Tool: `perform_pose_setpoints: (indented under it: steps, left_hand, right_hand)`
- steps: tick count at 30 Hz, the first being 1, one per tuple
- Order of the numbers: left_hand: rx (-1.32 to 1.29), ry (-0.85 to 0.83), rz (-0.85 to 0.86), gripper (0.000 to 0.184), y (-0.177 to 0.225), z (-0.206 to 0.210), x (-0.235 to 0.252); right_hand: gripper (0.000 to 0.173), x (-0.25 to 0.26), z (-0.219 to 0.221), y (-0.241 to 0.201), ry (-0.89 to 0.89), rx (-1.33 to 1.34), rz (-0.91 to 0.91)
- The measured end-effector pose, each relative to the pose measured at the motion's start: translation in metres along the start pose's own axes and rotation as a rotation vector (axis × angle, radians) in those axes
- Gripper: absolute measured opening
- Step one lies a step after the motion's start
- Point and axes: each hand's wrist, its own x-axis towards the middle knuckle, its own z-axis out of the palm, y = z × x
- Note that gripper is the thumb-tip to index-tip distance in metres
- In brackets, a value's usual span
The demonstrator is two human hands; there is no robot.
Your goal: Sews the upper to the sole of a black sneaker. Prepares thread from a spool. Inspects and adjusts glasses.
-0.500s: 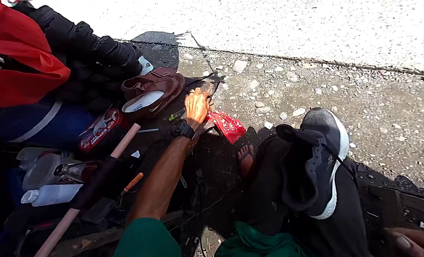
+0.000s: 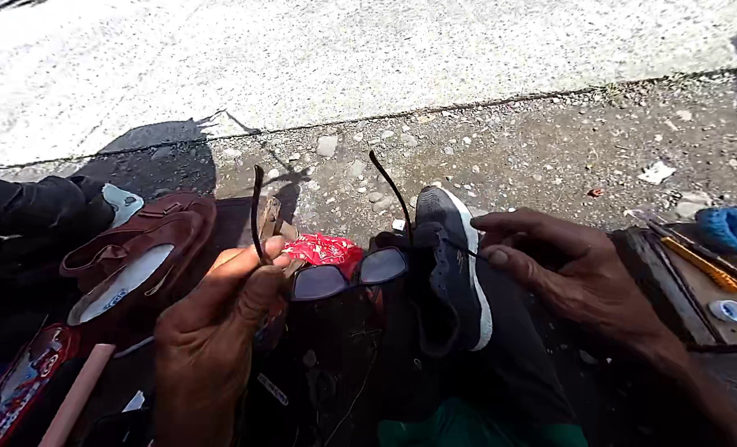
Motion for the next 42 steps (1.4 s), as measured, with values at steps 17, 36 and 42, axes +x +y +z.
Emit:
perform_pose_setpoints:
  steps: [17, 36, 42]
  left_hand:
    - [-0.260, -0.165, -0.075, 0.024, 0.007, 0.037, -0.002]
    - [-0.395, -0.157, -0.164, 0.019, 0.005, 0.051, 0.007]
    - [-0.405, -0.169, -0.192, 0.021, 0.002, 0.056, 0.008]
  right_hand:
    - [0.019, -0.003, -0.007, 0.001, -0.175, 0.424, 0.176]
    - [0.021, -0.006, -0.007, 0.010, -0.119, 0.416, 0.196]
    - [0.021, -0.006, -0.007, 0.007, -0.112, 0.410, 0.193]
